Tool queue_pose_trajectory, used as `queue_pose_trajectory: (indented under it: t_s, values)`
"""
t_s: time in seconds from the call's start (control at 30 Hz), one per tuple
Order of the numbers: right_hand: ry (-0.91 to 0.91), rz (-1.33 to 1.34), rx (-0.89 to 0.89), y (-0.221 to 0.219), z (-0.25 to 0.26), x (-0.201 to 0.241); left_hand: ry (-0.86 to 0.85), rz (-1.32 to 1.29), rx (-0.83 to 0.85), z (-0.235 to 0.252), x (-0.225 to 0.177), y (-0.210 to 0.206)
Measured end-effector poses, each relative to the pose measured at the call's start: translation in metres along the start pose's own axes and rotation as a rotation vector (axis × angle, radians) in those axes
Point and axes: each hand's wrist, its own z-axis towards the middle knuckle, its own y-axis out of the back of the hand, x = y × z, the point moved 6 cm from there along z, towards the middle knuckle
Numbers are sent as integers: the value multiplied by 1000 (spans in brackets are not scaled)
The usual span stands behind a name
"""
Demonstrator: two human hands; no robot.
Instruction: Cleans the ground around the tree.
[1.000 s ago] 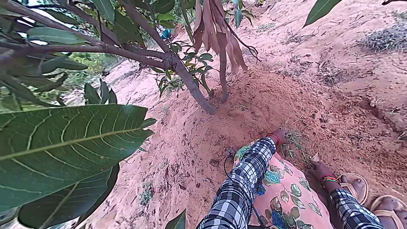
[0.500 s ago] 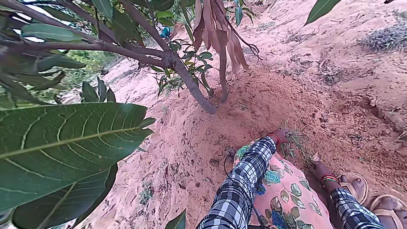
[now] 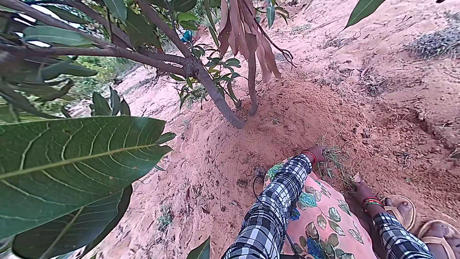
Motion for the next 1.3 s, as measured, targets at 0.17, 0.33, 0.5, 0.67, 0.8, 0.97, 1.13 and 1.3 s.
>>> queue_pose_trajectory:
  t_s: [0.17,0.33,0.5,0.67,0.8,0.97,1.13,1.3]
  values:
    - [1,-2,-4,0,-1,0,3,-19,-5,-2,-1,1]
    - [3,-5,-5,1,-2,1,7,-11,-2,0,0,1]
    - [4,-9,-8,0,-2,1,-1,4,2,2,1,0]
    - [8,-11,-4,1,-3,2,3,-1,5,0,1,0]
    - [-5,-7,-2,3,-5,5,3,-14,-8,2,3,0]
    - [-14,-10,1,0,-2,1,6,-17,2,1,1,0]
    - [-14,-16,6,1,0,0,-14,-16,-1,2,1,1]
    - [-1,3,-3,0,-3,2,-5,-10,2,0,0,0]
